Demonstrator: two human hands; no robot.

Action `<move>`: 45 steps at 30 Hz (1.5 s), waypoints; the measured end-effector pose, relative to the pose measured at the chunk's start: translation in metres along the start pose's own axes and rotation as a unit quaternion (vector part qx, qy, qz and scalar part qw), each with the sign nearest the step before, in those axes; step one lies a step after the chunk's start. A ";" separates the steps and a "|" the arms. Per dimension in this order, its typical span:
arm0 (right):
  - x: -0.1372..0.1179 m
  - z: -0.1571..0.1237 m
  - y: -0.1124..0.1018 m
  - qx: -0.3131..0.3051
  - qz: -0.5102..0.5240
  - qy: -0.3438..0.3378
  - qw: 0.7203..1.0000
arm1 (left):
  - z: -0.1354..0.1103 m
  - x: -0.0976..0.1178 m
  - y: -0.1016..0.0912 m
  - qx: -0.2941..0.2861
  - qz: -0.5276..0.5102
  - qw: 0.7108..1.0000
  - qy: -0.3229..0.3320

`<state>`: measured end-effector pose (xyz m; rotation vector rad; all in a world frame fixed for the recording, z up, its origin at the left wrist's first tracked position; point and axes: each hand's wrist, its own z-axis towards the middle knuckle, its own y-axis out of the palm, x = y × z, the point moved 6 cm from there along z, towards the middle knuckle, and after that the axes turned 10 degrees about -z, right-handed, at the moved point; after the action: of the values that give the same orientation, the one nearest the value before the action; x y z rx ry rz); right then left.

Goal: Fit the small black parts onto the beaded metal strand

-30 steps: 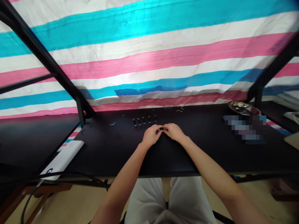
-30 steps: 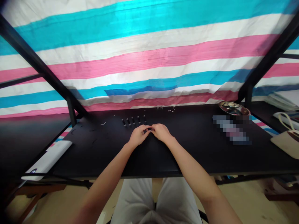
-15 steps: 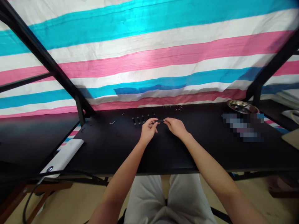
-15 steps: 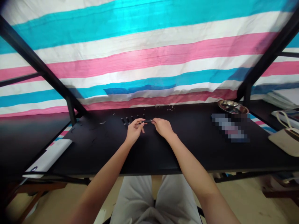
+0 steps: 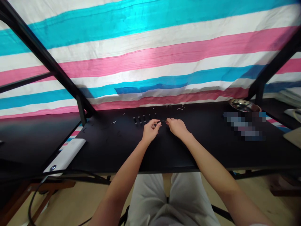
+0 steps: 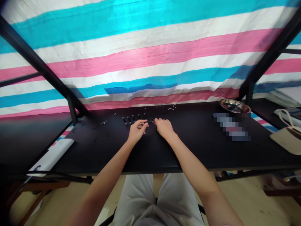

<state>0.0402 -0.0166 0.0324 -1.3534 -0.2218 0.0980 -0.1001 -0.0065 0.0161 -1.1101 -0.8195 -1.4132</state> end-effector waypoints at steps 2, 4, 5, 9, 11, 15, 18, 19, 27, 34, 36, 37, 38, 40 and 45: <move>-0.001 -0.002 -0.003 0.012 0.008 0.001 1.000 | -0.001 -0.002 0.003 -0.015 0.046 0.999 0.021; -0.003 -0.005 -0.005 0.026 0.032 -0.001 0.999 | -0.002 -0.003 0.005 -0.030 0.083 0.995 0.036; -0.004 -0.006 -0.006 0.033 0.046 -0.002 0.998 | -0.003 -0.004 0.006 -0.034 0.096 0.994 0.041; -0.004 -0.012 -0.007 0.066 0.099 -0.012 0.993 | -0.002 -0.005 0.005 -0.024 0.112 0.992 0.049; -0.004 -0.013 -0.007 0.082 0.114 -0.020 0.990 | -0.002 -0.005 0.004 -0.016 0.108 0.993 0.050; -0.005 -0.014 -0.005 0.104 0.138 -0.040 0.984 | -0.003 -0.002 0.005 -0.013 0.086 0.994 0.058; 0.003 -0.009 0.001 0.132 0.212 -0.025 0.968 | -0.003 0.003 0.001 0.010 0.057 0.996 0.071; 0.008 -0.006 0.005 0.147 0.249 -0.011 0.957 | -0.003 0.005 -0.001 0.024 0.046 0.996 0.073; 0.042 0.026 0.044 0.180 0.441 0.121 0.871 | -0.001 0.010 -0.023 0.131 -0.039 0.989 0.058; 0.019 0.054 0.056 0.103 0.368 0.113 0.917 | 0.000 0.000 -0.025 0.144 -0.071 0.987 0.035; 0.014 0.058 0.059 0.087 0.348 0.108 0.927 | 0.000 -0.001 -0.024 0.139 -0.069 0.987 0.028; 0.013 0.060 0.060 0.079 0.337 0.105 0.932 | 0.000 0.000 -0.024 0.137 -0.068 0.988 0.026; 0.012 0.061 0.061 0.071 0.323 0.103 0.938 | -0.001 0.000 -0.023 0.135 -0.067 0.988 0.025; 0.010 0.061 0.062 0.061 0.292 0.099 0.949 | -0.001 0.001 -0.022 0.129 -0.064 0.989 0.025; 0.008 0.054 0.057 0.051 0.228 0.093 0.968 | -0.001 -0.001 -0.020 0.121 -0.034 0.992 0.031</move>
<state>0.0398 0.0491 -0.0121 -1.2813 0.2549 0.3606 -0.1200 -0.0039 0.0174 -0.8554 -0.9629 -1.3564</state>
